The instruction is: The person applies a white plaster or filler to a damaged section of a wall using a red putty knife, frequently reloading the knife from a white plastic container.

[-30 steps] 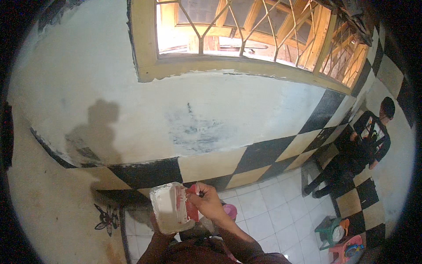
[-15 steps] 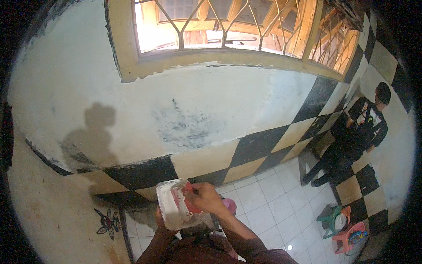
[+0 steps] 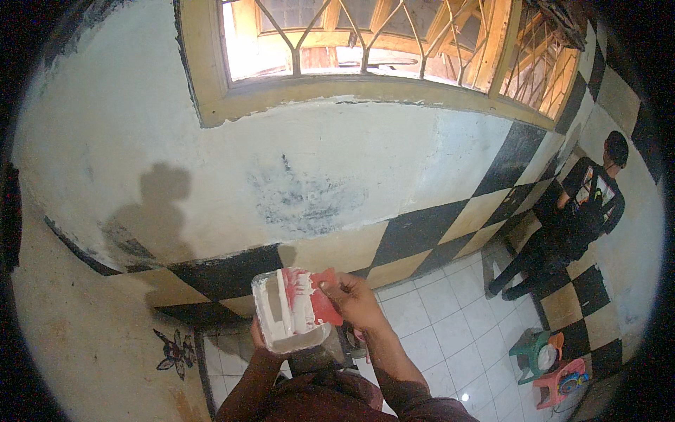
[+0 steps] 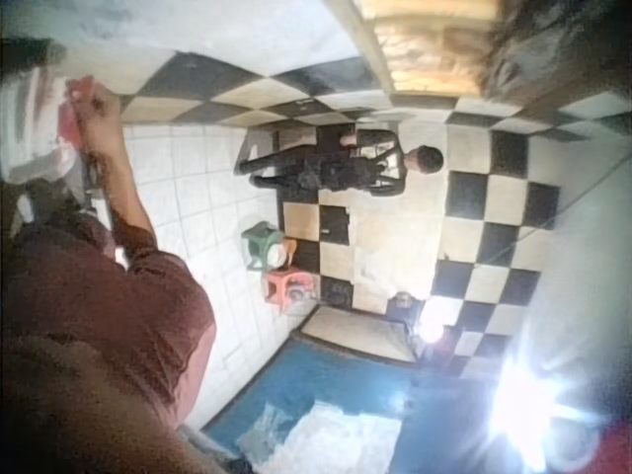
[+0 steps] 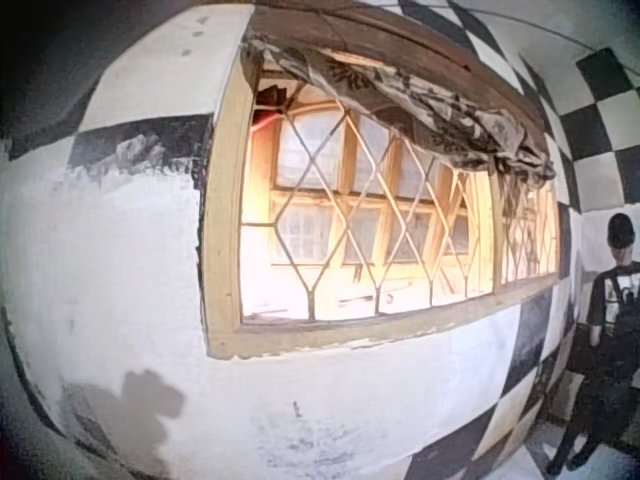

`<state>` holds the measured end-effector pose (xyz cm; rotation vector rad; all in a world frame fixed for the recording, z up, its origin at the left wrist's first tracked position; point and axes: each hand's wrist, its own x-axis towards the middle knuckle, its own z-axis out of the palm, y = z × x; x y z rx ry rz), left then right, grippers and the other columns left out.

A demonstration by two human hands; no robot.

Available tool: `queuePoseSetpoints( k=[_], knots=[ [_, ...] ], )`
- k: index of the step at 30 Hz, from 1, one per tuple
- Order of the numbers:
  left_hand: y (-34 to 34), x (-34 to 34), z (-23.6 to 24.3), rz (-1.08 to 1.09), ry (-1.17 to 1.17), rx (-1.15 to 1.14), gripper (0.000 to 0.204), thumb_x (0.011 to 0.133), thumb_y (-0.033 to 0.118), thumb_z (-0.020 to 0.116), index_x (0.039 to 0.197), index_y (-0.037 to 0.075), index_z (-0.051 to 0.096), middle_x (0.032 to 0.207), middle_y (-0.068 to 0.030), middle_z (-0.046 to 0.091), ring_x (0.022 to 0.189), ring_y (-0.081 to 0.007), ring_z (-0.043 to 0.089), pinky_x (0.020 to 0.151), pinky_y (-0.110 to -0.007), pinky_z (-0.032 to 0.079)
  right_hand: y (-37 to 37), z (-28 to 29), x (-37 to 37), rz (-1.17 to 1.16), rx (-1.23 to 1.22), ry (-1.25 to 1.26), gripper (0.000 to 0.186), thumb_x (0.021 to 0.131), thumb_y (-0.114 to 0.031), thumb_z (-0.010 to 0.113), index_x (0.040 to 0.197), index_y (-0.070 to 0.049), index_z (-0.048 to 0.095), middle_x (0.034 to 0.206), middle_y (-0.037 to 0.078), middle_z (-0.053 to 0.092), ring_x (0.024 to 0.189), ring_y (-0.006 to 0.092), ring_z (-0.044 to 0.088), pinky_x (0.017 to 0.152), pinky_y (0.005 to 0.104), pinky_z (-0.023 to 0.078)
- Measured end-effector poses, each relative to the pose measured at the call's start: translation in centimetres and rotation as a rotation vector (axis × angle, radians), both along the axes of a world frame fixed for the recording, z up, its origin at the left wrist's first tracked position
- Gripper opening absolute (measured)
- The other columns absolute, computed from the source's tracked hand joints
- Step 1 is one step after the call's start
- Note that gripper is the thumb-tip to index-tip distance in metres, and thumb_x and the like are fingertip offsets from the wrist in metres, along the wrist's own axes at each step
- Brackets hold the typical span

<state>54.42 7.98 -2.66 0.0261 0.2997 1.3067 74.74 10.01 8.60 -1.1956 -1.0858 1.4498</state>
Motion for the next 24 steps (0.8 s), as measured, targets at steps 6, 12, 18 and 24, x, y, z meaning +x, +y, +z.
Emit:
queuePoseSetpoints(
  k=[6, 12, 18, 24],
  knots=[
    [0.2, 0.5, 0.4, 0.018, 0.107, 0.066, 0.053, 0.098, 0.047, 0.036, 0.134, 0.011, 0.052, 0.129, -0.0102, 0.058, 0.118, -0.0312, 0.058, 0.099, -0.049, 0.048, -0.2, 0.4, 0.3, -0.037, 0.045, 0.107, 0.02, 0.094, -0.018, 0.066, 0.103, -0.001, 0.069, 0.087, 0.001, 0.068, 0.073, 0.0059, 0.058, 0.065, 0.0237, 0.047],
    [0.0, 0.9, 2.0, 0.044, 0.238, 0.046, 0.053, 0.099, 0.045, 0.036, 0.133, 0.008, 0.052, 0.128, -0.0119, 0.058, 0.116, -0.0308, 0.059, 0.099, -0.048, 0.05, 0.0, -1.1, 0.3, -0.094, 0.083, 0.298, 0.014, 0.095, -0.007, 0.061, 0.1, 0.004, 0.068, 0.092, 0.009, 0.07, 0.076, 0.0115, 0.065, 0.068, 0.0255, 0.054],
    [0.0, 0.7, 0.8, 0.059, 0.256, 0.187, 0.055, 0.099, 0.047, 0.035, 0.136, 0.008, 0.049, 0.132, -0.0119, 0.057, 0.119, -0.0307, 0.057, 0.101, -0.047, 0.048, -0.4, -0.8, -0.3, -0.13, 0.109, 0.18, 0.014, 0.095, -0.01, 0.063, 0.098, 0.003, 0.068, 0.08, 0.004, 0.067, 0.065, 0.0081, 0.058, 0.058, 0.0232, 0.047],
    [-0.2, 0.8, 1.6, 0.044, 0.117, 0.208, 0.055, 0.1, 0.045, 0.035, 0.139, 0.008, 0.048, 0.133, -0.013, 0.057, 0.12, -0.0322, 0.057, 0.102, -0.049, 0.046, -0.4, -1.7, -0.4, -0.101, 0.099, -0.03, 0.016, 0.095, -0.016, 0.065, 0.095, 0.0, 0.069, 0.068, -0.003, 0.059, 0.056, 0.003, 0.046, 0.049, 0.022, 0.035]
  ],
)
